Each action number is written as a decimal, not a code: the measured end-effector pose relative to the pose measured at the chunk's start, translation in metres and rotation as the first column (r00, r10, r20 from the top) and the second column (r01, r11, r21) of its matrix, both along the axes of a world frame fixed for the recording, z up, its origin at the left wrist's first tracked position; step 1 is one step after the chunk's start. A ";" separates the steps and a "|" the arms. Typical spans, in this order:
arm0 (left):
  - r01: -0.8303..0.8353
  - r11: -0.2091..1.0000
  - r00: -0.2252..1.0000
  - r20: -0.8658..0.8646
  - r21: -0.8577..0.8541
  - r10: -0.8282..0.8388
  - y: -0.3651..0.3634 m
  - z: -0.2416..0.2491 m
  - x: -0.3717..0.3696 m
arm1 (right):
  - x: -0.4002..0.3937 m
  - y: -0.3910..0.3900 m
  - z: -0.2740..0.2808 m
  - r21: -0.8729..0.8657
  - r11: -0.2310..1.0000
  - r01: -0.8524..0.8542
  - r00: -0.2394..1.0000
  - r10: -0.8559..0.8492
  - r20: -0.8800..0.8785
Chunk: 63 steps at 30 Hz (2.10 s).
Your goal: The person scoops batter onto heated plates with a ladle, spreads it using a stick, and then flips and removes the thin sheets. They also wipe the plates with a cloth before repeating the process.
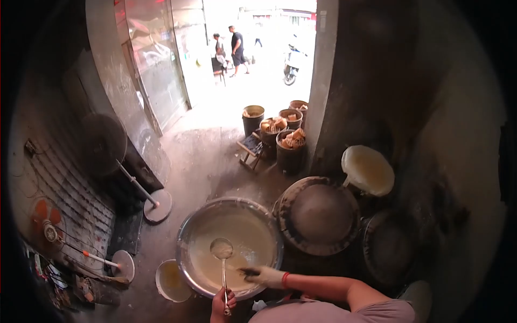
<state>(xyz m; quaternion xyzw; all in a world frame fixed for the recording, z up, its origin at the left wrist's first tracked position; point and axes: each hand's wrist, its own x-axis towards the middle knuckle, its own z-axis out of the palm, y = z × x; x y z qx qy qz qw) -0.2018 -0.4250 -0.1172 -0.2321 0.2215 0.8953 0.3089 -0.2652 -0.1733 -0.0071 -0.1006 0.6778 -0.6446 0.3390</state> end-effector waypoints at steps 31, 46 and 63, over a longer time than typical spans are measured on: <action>0.145 -0.141 0.753 0.202 -0.979 -0.626 -0.053 -0.178 -0.172 | -0.141 -0.024 -0.146 0.366 0.898 0.244 0.751 -0.414 0.514; 0.017 0.906 0.789 -0.551 -0.423 -0.272 -0.036 0.172 -0.205 | -0.117 -0.081 0.077 -0.322 0.714 0.622 0.778 -0.518 0.356; 0.670 0.713 0.699 -0.149 -0.209 -0.700 0.088 0.226 -0.052 | 0.105 0.092 0.078 -0.185 0.556 0.810 0.577 -0.813 0.079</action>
